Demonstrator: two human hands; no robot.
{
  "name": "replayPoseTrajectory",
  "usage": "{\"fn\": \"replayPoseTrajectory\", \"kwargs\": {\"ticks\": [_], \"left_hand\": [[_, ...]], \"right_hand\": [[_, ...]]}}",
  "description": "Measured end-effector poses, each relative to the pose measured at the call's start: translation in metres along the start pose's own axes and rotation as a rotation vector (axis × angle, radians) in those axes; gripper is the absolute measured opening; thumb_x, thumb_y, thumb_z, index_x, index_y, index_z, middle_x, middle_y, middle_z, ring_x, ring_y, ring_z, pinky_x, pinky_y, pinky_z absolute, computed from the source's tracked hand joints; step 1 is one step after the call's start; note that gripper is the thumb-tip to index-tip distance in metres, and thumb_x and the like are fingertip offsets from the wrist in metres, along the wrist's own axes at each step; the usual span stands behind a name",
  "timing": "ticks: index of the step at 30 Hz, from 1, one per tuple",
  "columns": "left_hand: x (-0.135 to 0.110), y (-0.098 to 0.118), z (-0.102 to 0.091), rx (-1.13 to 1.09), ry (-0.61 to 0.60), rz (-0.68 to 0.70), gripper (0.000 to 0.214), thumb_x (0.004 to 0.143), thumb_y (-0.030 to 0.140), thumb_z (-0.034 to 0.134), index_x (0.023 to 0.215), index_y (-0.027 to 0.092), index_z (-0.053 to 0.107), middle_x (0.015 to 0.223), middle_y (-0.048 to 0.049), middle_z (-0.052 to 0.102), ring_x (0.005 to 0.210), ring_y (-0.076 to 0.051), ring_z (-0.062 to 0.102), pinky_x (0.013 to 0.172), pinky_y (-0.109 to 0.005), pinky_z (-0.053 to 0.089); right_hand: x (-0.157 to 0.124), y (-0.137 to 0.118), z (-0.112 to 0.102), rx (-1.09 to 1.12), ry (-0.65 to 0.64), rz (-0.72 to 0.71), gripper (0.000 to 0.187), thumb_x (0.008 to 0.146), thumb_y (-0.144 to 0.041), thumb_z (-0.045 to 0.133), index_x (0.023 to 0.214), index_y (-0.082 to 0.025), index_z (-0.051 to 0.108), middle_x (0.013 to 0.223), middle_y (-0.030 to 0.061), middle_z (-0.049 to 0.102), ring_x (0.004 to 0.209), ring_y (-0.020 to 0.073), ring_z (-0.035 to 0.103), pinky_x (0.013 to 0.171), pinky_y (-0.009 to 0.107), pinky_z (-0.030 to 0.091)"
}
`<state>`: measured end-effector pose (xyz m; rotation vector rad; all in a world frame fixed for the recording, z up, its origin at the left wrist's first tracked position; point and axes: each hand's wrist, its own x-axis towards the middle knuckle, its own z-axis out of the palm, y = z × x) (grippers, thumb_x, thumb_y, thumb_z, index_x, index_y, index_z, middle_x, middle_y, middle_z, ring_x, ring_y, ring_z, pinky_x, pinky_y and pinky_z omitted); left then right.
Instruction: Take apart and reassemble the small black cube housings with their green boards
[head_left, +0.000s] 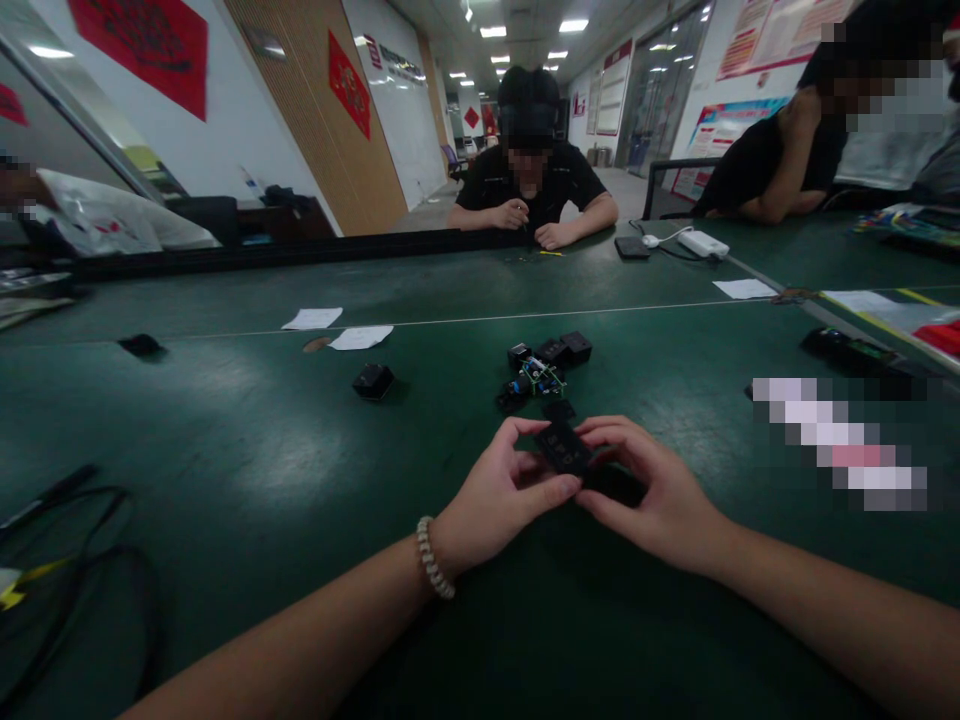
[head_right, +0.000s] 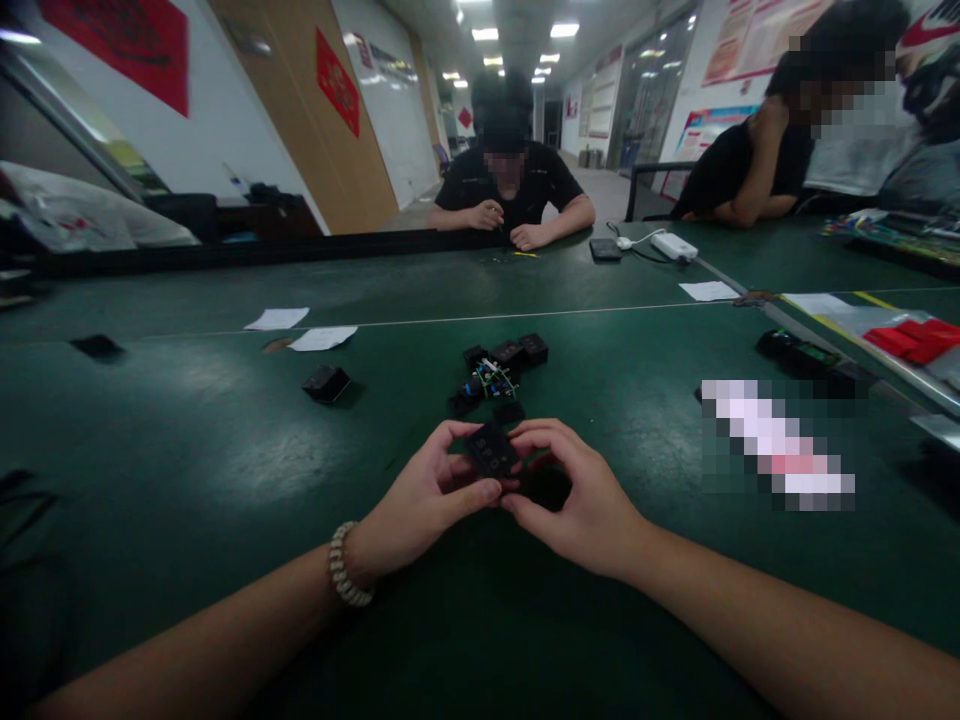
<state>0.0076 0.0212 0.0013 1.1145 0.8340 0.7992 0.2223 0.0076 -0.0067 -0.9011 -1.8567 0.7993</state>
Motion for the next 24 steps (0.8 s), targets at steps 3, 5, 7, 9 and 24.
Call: {"fn": "replayPoseTrajectory", "kwargs": {"ticks": [3, 5, 7, 9, 24], "left_hand": [[-0.0028, 0.0, 0.0009, 0.021, -0.041, -0.01, 0.057, 0.083, 0.022, 0.083, 0.125, 0.02, 0.044, 0.111, -0.0124, 0.076, 0.106, -0.027, 0.075, 0.092, -0.042, 0.055], [-0.0043, -0.0001, 0.001, 0.028, -0.067, 0.004, 0.055, 0.085, 0.021, 0.082, 0.124, 0.02, 0.043, 0.114, -0.0131, 0.076, 0.109, -0.027, 0.074, 0.094, -0.042, 0.054], [-0.0049, -0.0004, 0.001, 0.032, -0.088, 0.027, 0.051, 0.086, 0.021, 0.08, 0.122, 0.02, 0.043, 0.116, -0.0133, 0.075, 0.112, -0.027, 0.073, 0.096, -0.043, 0.054], [-0.005, -0.0005, 0.0009, 0.046, -0.094, 0.046, 0.048, 0.086, 0.022, 0.081, 0.119, 0.02, 0.045, 0.119, -0.0131, 0.074, 0.113, -0.026, 0.072, 0.097, -0.043, 0.054], [-0.0001, 0.0012, -0.0013, 0.046, 0.013, 0.101, 0.023, 0.091, 0.028, 0.074, 0.105, 0.017, 0.059, 0.098, -0.0053, 0.068, 0.092, -0.019, 0.067, 0.083, -0.036, 0.056]], "right_hand": [[0.0, 0.0017, -0.0002, -0.015, 0.013, -0.013, 0.039, 0.084, -0.017, 0.076, 0.12, -0.026, 0.063, 0.125, 0.0092, 0.066, 0.112, 0.025, 0.069, 0.091, 0.042, 0.062], [-0.0003, 0.0024, -0.0001, -0.025, 0.017, -0.017, 0.038, 0.084, -0.016, 0.075, 0.119, -0.025, 0.064, 0.124, 0.0092, 0.067, 0.11, 0.0245, 0.069, 0.091, 0.043, 0.062], [-0.0006, 0.0022, 0.0, -0.027, 0.013, -0.016, 0.039, 0.084, -0.016, 0.075, 0.12, -0.025, 0.065, 0.124, 0.0093, 0.068, 0.109, 0.0246, 0.07, 0.092, 0.043, 0.062], [-0.0009, 0.0013, 0.0002, -0.025, 0.006, -0.012, 0.04, 0.083, -0.016, 0.075, 0.121, -0.025, 0.065, 0.124, 0.0096, 0.068, 0.109, 0.0247, 0.071, 0.091, 0.042, 0.062], [-0.0027, -0.0004, -0.0016, -0.016, 0.022, -0.002, 0.049, 0.09, -0.011, 0.06, 0.137, -0.026, 0.06, 0.13, 0.0108, 0.069, 0.117, 0.0266, 0.07, 0.097, 0.045, 0.062]]}}
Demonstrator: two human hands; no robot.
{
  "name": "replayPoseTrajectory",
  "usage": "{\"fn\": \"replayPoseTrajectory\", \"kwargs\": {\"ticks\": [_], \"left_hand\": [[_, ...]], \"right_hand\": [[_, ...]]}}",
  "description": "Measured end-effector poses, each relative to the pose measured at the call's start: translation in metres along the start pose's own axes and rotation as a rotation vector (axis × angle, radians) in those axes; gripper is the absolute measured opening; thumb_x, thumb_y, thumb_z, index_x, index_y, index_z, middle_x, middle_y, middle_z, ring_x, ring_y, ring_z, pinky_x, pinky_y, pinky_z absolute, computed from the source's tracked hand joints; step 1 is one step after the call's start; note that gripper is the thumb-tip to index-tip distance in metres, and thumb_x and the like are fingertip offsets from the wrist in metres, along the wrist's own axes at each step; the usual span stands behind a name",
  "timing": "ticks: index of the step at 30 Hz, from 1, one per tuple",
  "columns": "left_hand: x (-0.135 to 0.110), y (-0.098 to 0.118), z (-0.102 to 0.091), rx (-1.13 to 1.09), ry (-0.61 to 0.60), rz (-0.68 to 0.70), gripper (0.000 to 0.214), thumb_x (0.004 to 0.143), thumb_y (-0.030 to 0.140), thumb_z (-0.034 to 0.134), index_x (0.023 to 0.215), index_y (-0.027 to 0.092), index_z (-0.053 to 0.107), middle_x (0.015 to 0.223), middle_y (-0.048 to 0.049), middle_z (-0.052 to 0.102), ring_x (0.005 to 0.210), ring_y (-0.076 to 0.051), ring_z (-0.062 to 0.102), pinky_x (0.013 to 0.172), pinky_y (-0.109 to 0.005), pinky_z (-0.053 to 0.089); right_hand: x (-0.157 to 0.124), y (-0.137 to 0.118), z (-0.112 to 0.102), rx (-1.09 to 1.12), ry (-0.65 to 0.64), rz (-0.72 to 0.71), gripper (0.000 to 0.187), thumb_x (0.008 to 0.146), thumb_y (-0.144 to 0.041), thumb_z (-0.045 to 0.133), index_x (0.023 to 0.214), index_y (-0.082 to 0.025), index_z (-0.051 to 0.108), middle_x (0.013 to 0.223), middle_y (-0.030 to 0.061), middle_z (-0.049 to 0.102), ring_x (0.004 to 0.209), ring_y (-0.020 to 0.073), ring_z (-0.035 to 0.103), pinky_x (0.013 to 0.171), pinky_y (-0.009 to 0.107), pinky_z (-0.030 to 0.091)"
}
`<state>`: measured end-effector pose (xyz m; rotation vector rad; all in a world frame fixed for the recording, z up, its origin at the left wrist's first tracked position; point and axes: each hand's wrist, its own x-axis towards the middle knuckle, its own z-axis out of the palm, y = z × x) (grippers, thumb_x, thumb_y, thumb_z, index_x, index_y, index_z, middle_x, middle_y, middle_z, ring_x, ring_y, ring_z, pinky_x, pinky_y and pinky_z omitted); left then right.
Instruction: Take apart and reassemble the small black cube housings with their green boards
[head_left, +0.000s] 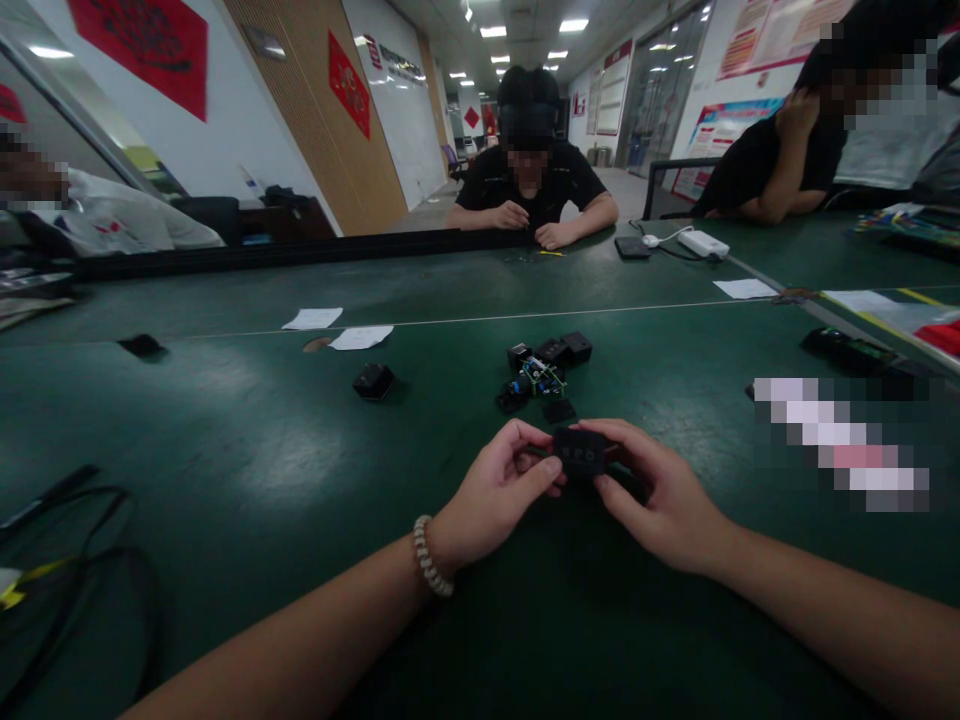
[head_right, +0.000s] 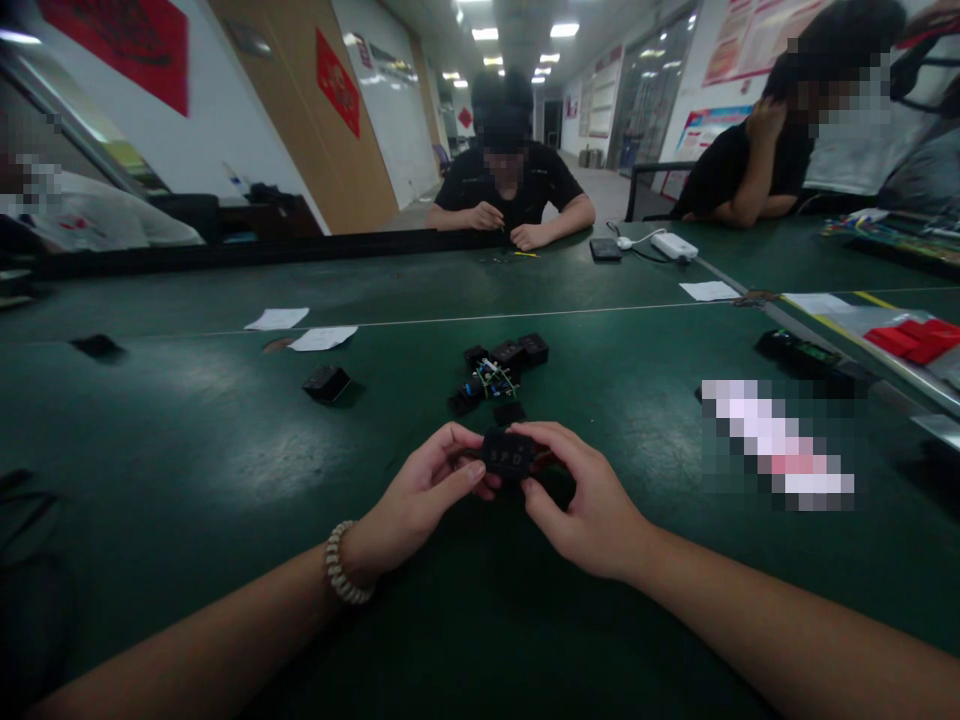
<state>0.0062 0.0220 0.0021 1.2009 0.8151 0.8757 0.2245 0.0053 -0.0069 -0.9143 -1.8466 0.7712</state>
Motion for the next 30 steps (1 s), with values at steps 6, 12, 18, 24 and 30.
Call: {"fn": "replayPoseTrajectory", "kwargs": {"ticks": [6, 12, 18, 24, 30], "left_hand": [[-0.0002, -0.001, -0.0001, -0.005, 0.013, -0.013, 0.025, 0.088, 0.023, 0.076, 0.106, 0.018, 0.059, 0.107, -0.0061, 0.066, 0.091, -0.019, 0.067, 0.084, -0.037, 0.055], [0.0002, -0.0003, 0.0012, -0.011, 0.026, -0.009, 0.033, 0.086, 0.019, 0.077, 0.112, 0.02, 0.056, 0.114, -0.0073, 0.064, 0.098, -0.02, 0.065, 0.085, -0.038, 0.056], [0.0007, -0.0022, -0.0005, 0.0, 0.031, 0.006, 0.038, 0.084, 0.015, 0.077, 0.115, 0.021, 0.056, 0.115, -0.0062, 0.063, 0.093, -0.018, 0.065, 0.085, -0.038, 0.056], [0.0011, -0.0006, 0.0001, 0.0, 0.028, 0.009, 0.04, 0.086, 0.016, 0.076, 0.121, 0.021, 0.057, 0.118, -0.008, 0.064, 0.096, -0.019, 0.066, 0.085, -0.037, 0.056], [0.0021, 0.001, 0.0012, -0.014, 0.023, -0.022, 0.037, 0.091, 0.021, 0.072, 0.124, 0.019, 0.056, 0.115, -0.0101, 0.067, 0.093, -0.02, 0.071, 0.086, -0.039, 0.057]], "right_hand": [[-0.0017, 0.0035, 0.0008, 0.033, 0.004, 0.03, 0.054, 0.091, -0.01, 0.059, 0.142, -0.027, 0.057, 0.138, 0.0113, 0.068, 0.123, 0.0277, 0.069, 0.102, 0.048, 0.061], [-0.0013, 0.0025, 0.0008, 0.073, -0.01, 0.086, 0.053, 0.092, -0.01, 0.059, 0.142, -0.026, 0.057, 0.14, 0.0113, 0.067, 0.124, 0.0263, 0.069, 0.106, 0.048, 0.059], [-0.0011, 0.0049, 0.0027, 0.071, 0.007, 0.053, 0.051, 0.09, -0.006, 0.058, 0.136, -0.028, 0.058, 0.147, 0.0112, 0.061, 0.135, 0.0274, 0.06, 0.108, 0.049, 0.056], [-0.0001, 0.005, 0.0027, 0.038, 0.042, 0.038, 0.046, 0.091, -0.009, 0.059, 0.132, -0.028, 0.062, 0.135, 0.0114, 0.06, 0.124, 0.0265, 0.064, 0.096, 0.043, 0.062], [-0.001, 0.0075, 0.0049, 0.1, 0.071, 0.108, 0.04, 0.095, -0.016, 0.061, 0.132, -0.027, 0.056, 0.126, 0.0102, 0.064, 0.107, 0.024, 0.07, 0.093, 0.043, 0.063]]}}
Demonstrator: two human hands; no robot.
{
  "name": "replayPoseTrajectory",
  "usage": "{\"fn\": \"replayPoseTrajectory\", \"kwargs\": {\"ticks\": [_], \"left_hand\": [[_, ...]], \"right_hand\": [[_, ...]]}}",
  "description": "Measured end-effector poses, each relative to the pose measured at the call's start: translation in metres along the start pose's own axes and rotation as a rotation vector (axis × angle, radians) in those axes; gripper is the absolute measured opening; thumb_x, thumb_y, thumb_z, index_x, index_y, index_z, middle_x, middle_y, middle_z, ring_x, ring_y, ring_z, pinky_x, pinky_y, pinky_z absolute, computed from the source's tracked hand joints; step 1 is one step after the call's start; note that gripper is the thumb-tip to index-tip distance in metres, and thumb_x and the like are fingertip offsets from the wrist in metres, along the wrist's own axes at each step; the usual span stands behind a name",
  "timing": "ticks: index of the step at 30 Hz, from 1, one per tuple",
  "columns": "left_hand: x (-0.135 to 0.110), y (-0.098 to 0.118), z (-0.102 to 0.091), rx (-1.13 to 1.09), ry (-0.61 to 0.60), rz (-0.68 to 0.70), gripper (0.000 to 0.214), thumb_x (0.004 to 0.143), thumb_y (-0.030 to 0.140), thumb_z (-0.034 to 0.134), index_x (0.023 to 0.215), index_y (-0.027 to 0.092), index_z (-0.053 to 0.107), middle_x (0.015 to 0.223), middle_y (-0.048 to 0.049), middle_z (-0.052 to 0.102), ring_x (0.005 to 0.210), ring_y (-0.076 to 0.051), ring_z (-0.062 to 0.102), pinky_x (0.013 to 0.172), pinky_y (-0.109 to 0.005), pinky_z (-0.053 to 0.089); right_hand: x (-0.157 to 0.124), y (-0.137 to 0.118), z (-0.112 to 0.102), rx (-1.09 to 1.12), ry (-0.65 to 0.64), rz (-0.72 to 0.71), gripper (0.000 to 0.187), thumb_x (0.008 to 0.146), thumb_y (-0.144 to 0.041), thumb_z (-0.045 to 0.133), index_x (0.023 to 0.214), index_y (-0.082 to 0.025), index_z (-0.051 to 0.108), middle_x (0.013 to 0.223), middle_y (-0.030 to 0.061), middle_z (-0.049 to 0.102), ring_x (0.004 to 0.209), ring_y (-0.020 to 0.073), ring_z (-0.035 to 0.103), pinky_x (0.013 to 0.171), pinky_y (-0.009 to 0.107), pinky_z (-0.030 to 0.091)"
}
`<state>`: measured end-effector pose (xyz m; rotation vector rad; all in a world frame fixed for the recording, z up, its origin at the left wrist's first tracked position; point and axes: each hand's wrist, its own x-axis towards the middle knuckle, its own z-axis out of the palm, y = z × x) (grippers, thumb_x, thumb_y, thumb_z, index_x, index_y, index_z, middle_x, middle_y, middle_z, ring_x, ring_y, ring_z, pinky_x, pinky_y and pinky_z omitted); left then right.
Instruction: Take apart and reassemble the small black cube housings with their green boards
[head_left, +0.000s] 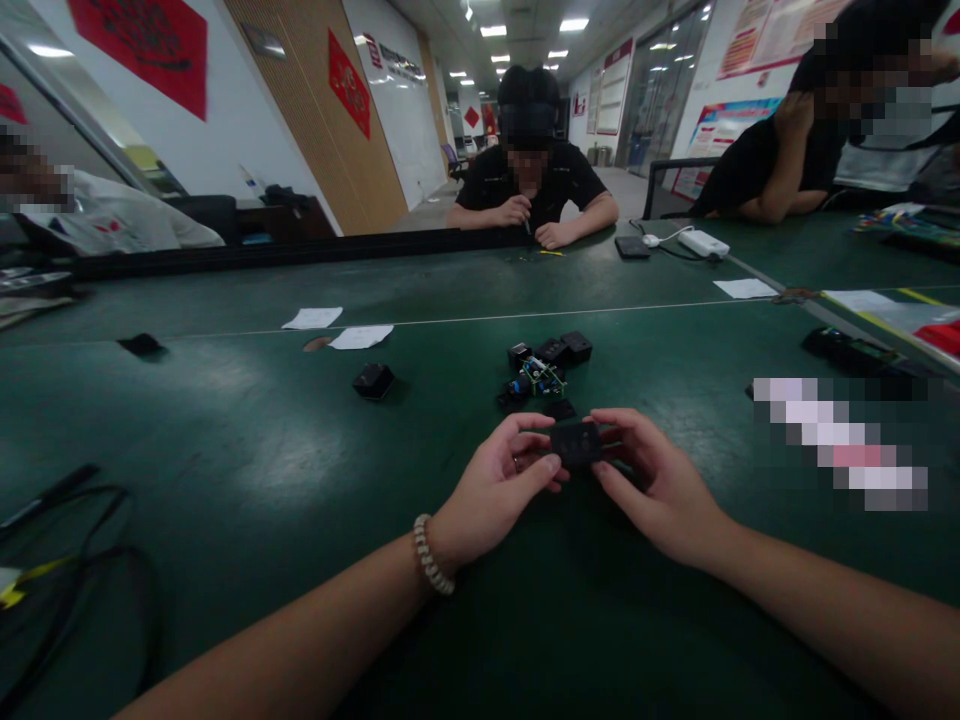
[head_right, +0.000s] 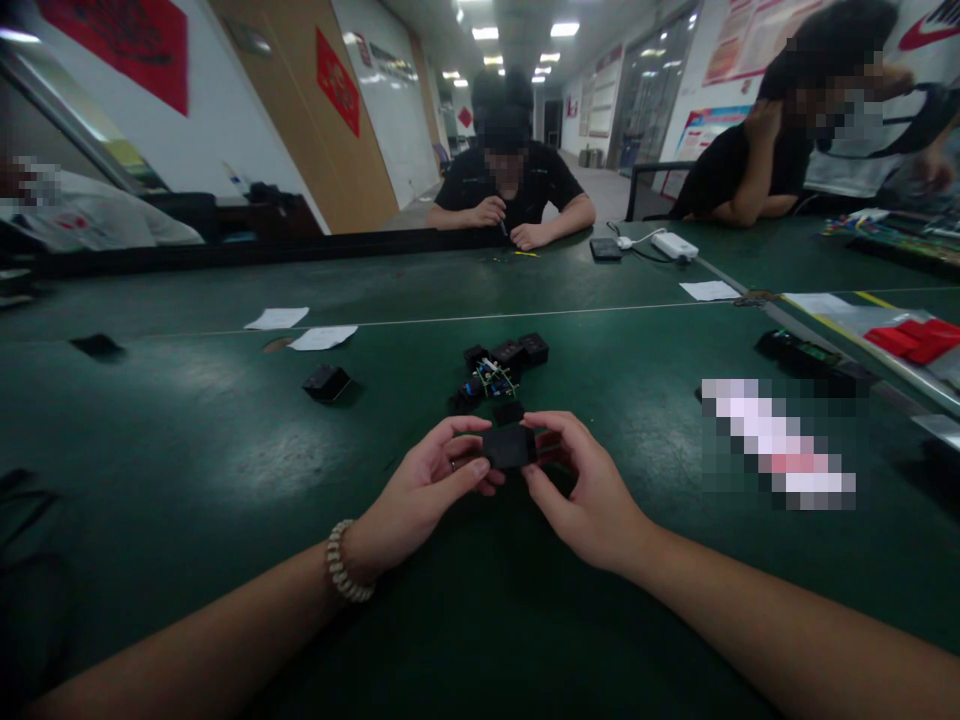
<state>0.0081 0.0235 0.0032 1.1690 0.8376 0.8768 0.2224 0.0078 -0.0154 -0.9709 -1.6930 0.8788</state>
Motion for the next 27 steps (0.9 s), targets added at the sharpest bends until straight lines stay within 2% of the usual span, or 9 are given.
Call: {"fn": "replayPoseTrajectory", "kwargs": {"ticks": [4, 8, 12, 17, 21, 27], "left_hand": [[0.0, 0.001, 0.0, -0.006, 0.015, -0.035, 0.039, 0.093, 0.023, 0.07, 0.128, 0.017, 0.053, 0.111, -0.0106, 0.07, 0.092, -0.021, 0.073, 0.086, -0.039, 0.057], [0.0, 0.0, 0.0, 0.001, 0.0, -0.022, 0.041, 0.093, 0.026, 0.069, 0.129, 0.015, 0.052, 0.097, -0.0075, 0.072, 0.087, -0.019, 0.072, 0.084, -0.037, 0.057], [0.0, 0.0, 0.0, 0.02, -0.018, -0.033, 0.045, 0.091, 0.026, 0.073, 0.129, 0.015, 0.053, 0.096, -0.0072, 0.073, 0.085, -0.019, 0.071, 0.08, -0.035, 0.056], [-0.001, 0.002, -0.001, 0.074, -0.023, -0.031, 0.036, 0.093, 0.028, 0.071, 0.124, 0.015, 0.057, 0.089, -0.0047, 0.072, 0.079, -0.017, 0.069, 0.075, -0.033, 0.055], [-0.002, 0.002, -0.002, 0.113, -0.03, -0.026, 0.031, 0.092, 0.032, 0.071, 0.116, 0.015, 0.061, 0.085, -0.0028, 0.071, 0.076, -0.016, 0.068, 0.071, -0.031, 0.054], [0.001, 0.0, -0.001, 0.09, -0.02, -0.005, 0.03, 0.094, 0.038, 0.069, 0.112, 0.015, 0.059, 0.074, -0.0005, 0.069, 0.066, -0.015, 0.067, 0.063, -0.028, 0.052]], "right_hand": [[-0.001, 0.003, 0.001, 0.031, 0.036, 0.065, 0.039, 0.094, -0.022, 0.065, 0.131, -0.026, 0.054, 0.122, 0.0101, 0.066, 0.107, 0.0244, 0.07, 0.095, 0.044, 0.061], [-0.001, 0.003, 0.0, 0.073, 0.05, 0.121, 0.039, 0.095, -0.027, 0.065, 0.132, -0.025, 0.053, 0.116, 0.01, 0.067, 0.105, 0.0235, 0.071, 0.094, 0.043, 0.062], [0.001, 0.0, -0.001, 0.083, 0.043, 0.151, 0.036, 0.095, -0.03, 0.066, 0.13, -0.024, 0.056, 0.105, 0.0072, 0.069, 0.094, 0.0209, 0.072, 0.086, 0.038, 0.063], [0.002, -0.001, -0.002, 0.086, 0.023, 0.163, 0.032, 0.094, -0.033, 0.066, 0.124, -0.023, 0.064, 0.096, 0.0056, 0.071, 0.083, 0.0196, 0.072, 0.073, 0.033, 0.062], [0.003, -0.003, -0.003, 0.1, -0.003, 0.221, 0.027, 0.094, -0.039, 0.066, 0.112, -0.019, 0.068, 0.083, 0.0045, 0.073, 0.07, 0.0181, 0.071, 0.063, 0.03, 0.059], [0.003, -0.007, -0.003, 0.159, -0.049, 0.314, 0.027, 0.091, -0.044, 0.07, 0.095, -0.018, 0.067, 0.067, 0.0014, 0.071, 0.056, 0.0148, 0.07, 0.053, 0.024, 0.056]]}}
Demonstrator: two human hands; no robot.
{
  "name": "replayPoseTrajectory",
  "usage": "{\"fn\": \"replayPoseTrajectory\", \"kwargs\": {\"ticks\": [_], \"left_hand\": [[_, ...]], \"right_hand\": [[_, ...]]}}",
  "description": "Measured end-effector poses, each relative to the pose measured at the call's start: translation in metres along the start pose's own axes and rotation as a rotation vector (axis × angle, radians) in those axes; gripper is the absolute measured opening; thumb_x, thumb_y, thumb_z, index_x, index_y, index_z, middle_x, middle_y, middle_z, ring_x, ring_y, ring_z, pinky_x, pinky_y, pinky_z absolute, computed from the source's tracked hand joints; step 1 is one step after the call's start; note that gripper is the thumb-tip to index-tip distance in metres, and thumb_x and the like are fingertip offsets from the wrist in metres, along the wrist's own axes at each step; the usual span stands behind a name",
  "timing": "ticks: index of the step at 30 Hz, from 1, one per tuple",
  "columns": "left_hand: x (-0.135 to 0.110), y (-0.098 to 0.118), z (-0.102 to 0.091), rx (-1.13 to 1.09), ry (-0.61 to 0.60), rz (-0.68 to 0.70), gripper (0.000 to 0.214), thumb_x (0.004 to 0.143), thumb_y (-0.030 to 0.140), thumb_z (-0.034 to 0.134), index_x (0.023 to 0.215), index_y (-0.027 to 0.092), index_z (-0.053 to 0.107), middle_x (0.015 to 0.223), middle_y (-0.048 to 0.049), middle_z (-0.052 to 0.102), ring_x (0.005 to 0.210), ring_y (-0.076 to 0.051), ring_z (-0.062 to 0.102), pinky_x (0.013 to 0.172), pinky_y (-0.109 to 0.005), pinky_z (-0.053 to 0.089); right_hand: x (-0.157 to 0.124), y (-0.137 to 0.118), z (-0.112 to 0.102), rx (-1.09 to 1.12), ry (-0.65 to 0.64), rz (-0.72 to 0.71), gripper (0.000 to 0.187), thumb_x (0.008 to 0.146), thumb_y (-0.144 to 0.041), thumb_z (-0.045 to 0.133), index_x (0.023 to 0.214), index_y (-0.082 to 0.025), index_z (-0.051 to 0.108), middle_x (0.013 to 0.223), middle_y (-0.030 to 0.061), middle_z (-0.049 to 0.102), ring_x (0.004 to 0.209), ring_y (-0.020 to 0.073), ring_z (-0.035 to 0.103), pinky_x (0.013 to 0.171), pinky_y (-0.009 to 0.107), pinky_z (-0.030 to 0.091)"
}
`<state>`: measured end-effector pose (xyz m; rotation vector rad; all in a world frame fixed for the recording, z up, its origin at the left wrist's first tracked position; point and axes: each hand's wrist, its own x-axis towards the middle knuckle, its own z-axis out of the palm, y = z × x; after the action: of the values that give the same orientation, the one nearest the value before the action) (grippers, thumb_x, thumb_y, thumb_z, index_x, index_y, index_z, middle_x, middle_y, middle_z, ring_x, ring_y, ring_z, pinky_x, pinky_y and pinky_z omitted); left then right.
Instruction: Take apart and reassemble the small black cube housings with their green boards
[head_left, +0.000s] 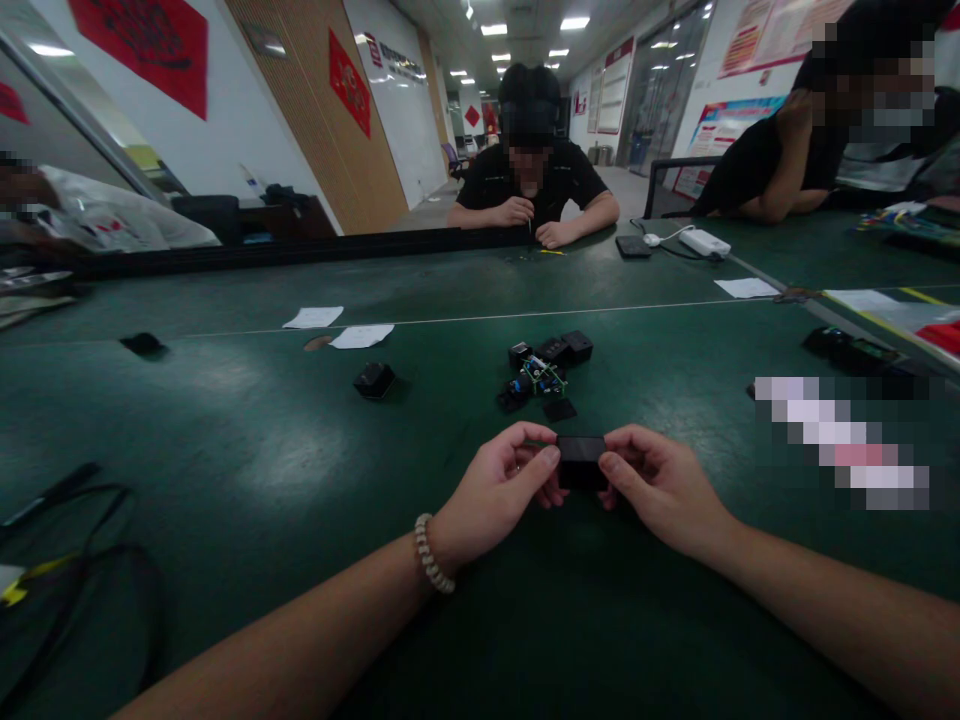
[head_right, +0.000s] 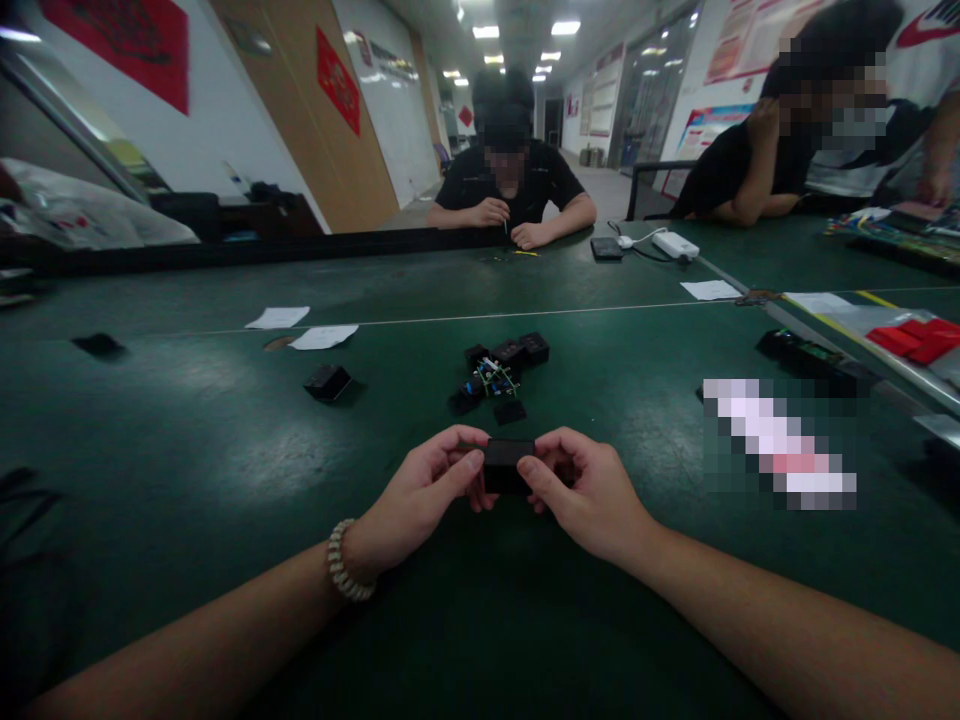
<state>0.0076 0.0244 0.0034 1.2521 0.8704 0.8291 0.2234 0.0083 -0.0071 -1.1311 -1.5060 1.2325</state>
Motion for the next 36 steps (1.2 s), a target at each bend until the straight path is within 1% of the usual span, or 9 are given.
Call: {"fn": "replayPoseTrajectory", "kwargs": {"ticks": [5, 10, 16, 19, 23, 27, 33, 34, 36], "left_hand": [[-0.0019, 0.0015, 0.0022, 0.001, -0.017, -0.027, 0.03, 0.096, 0.04, 0.067, 0.11, 0.016, 0.058, 0.071, -0.0018, 0.071, 0.063, -0.016, 0.068, 0.06, -0.027, 0.051], [-0.0024, 0.0007, 0.0016, 0.02, -0.04, -0.032, 0.031, 0.095, 0.041, 0.068, 0.108, 0.016, 0.057, 0.07, -0.0031, 0.073, 0.061, -0.015, 0.068, 0.059, -0.026, 0.051], [-0.0016, -0.0005, -0.0008, 0.047, -0.056, -0.038, 0.031, 0.095, 0.042, 0.066, 0.108, 0.017, 0.056, 0.064, 0.0007, 0.069, 0.055, -0.013, 0.063, 0.056, -0.025, 0.049], [-0.0025, -0.0004, -0.0012, 0.043, -0.06, -0.039, 0.03, 0.095, 0.04, 0.066, 0.111, 0.017, 0.054, 0.066, 0.001, 0.068, 0.057, -0.013, 0.063, 0.057, -0.025, 0.05], [-0.0041, 0.0011, -0.0009, 0.035, -0.052, -0.059, 0.034, 0.095, 0.034, 0.067, 0.121, 0.017, 0.053, 0.074, -0.0005, 0.07, 0.065, -0.015, 0.067, 0.061, -0.027, 0.051], [-0.0037, 0.003, 0.0006, -0.003, -0.04, -0.029, 0.038, 0.094, 0.025, 0.068, 0.127, 0.017, 0.053, 0.089, -0.005, 0.072, 0.078, -0.017, 0.07, 0.072, -0.031, 0.054], [-0.0018, 0.0017, 0.0015, -0.044, -0.003, 0.004, 0.036, 0.095, 0.027, 0.066, 0.127, 0.016, 0.055, 0.095, -0.0063, 0.07, 0.079, -0.018, 0.07, 0.076, -0.035, 0.056], [-0.0016, 0.0013, 0.0013, -0.047, -0.005, 0.002, 0.035, 0.095, 0.028, 0.066, 0.126, 0.016, 0.056, 0.096, -0.0066, 0.069, 0.079, -0.018, 0.071, 0.076, -0.035, 0.057], [-0.0011, 0.0004, 0.0011, -0.055, -0.005, 0.003, 0.034, 0.095, 0.031, 0.067, 0.125, 0.016, 0.057, 0.098, -0.0074, 0.069, 0.08, -0.018, 0.071, 0.076, -0.035, 0.057]], "right_hand": [[-0.0009, -0.001, 0.0002, 0.003, -0.001, 0.038, 0.039, 0.09, -0.056, 0.07, 0.082, -0.019, 0.064, 0.057, -0.0001, 0.068, 0.048, 0.0134, 0.065, 0.047, 0.023, 0.052], [-0.002, -0.0011, -0.0006, -0.051, -0.002, 0.037, 0.052, 0.091, -0.067, 0.063, 0.073, -0.019, 0.062, 0.053, 0.0007, 0.066, 0.044, 0.0121, 0.061, 0.043, 0.021, 0.045], [-0.0016, -0.0001, -0.0012, -0.065, -0.021, 0.008, 0.054, 0.095, -0.067, 0.058, 0.071, -0.018, 0.063, 0.053, 0.0006, 0.065, 0.044, 0.011, 0.06, 0.043, 0.02, 0.044], [-0.0015, 0.0001, -0.0007, -0.046, -0.024, 0.01, 0.049, 0.096, -0.062, 0.059, 0.078, -0.018, 0.065, 0.055, 0.0001, 0.065, 0.046, 0.0114, 0.061, 0.044, 0.021, 0.047], [-0.0012, -0.0007, 0.0007, -0.004, 0.032, -0.02, 0.035, 0.093, -0.051, 0.066, 0.105, -0.018, 0.066, 0.07, 0.0002, 0.068, 0.051, 0.0124, 0.064, 0.046, 0.023, 0.053], [-0.001, -0.0012, 0.0016, -0.003, 0.04, -0.076, 0.032, 0.093, -0.039, 0.068, 0.119, -0.02, 0.062, 0.084, 0.0013, 0.069, 0.058, 0.0128, 0.068, 0.051, 0.024, 0.057], [-0.0014, 0.0008, 0.0026, -0.078, 0.125, -0.139, 0.046, 0.084, -0.035, 0.075, 0.124, -0.021, 0.055, 0.102, 0.0068, 0.069, 0.064, 0.0146, 0.068, 0.052, 0.027, 0.055], [-0.0015, 0.0008, 0.0028, -0.087, 0.129, -0.14, 0.046, 0.084, -0.035, 0.076, 0.122, -0.021, 0.055, 0.103, 0.0071, 0.069, 0.064, 0.0147, 0.068, 0.052, 0.028, 0.055], [-0.0017, 0.0002, 0.003, -0.114, 0.112, -0.129, 0.04, 0.084, -0.034, 0.075, 0.118, -0.021, 0.058, 0.092, 0.0045, 0.069, 0.062, 0.0151, 0.066, 0.051, 0.028, 0.053]]}}
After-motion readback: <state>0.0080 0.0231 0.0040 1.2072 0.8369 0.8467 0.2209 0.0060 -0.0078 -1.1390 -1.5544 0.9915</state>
